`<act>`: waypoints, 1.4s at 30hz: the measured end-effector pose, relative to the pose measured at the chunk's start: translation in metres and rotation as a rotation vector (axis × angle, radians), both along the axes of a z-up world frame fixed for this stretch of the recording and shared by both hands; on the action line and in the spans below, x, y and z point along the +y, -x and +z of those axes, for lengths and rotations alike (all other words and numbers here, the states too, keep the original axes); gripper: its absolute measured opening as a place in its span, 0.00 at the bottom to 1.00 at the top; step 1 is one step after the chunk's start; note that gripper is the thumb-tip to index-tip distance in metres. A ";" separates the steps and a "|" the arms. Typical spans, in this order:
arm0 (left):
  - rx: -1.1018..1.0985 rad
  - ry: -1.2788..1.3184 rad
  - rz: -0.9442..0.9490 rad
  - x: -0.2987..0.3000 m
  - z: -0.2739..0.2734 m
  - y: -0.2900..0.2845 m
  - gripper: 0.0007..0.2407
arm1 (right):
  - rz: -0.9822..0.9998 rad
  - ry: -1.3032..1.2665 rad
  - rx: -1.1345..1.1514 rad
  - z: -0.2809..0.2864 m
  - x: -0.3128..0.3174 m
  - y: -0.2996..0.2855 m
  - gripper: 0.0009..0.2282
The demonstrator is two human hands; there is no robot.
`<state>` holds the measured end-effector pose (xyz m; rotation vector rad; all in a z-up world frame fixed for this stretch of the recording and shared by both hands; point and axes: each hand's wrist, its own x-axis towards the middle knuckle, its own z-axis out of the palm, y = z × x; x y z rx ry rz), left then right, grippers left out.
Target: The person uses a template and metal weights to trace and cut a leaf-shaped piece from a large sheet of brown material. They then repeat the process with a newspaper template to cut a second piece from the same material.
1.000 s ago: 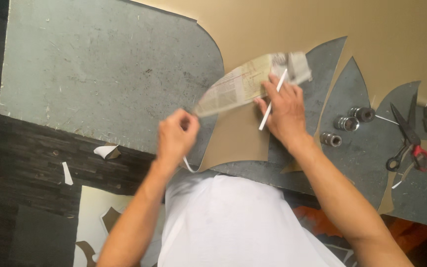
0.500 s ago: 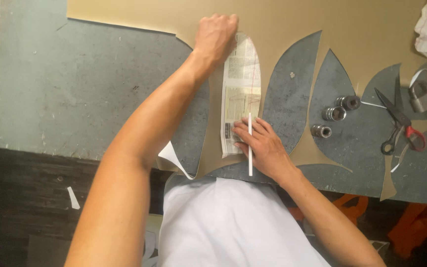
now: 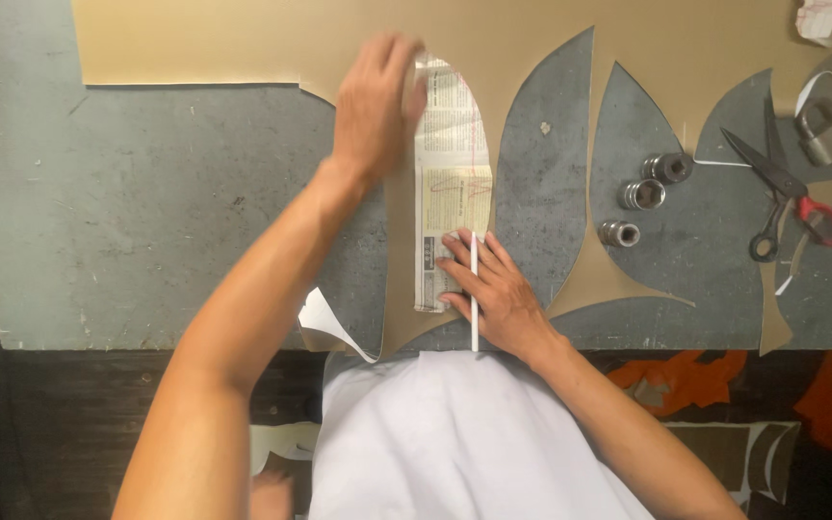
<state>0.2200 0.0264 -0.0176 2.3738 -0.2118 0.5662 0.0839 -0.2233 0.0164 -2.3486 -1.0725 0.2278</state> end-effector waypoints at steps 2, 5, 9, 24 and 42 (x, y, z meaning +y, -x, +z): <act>0.011 0.051 -0.080 -0.009 0.016 0.057 0.15 | -0.007 -0.007 0.031 -0.001 -0.002 0.001 0.21; 0.172 0.087 -0.251 -0.024 0.033 0.139 0.17 | -0.020 -0.017 0.060 -0.002 -0.006 0.001 0.21; 0.213 0.103 -0.332 -0.034 0.032 0.196 0.21 | -0.007 -0.021 0.057 -0.002 -0.003 -0.003 0.21; 0.196 0.436 -0.094 -0.029 0.025 0.208 0.05 | -0.068 -0.090 0.176 -0.004 -0.006 -0.013 0.20; 0.349 0.723 -0.072 0.018 0.051 0.142 0.13 | -0.167 -0.230 0.197 -0.022 -0.004 -0.071 0.07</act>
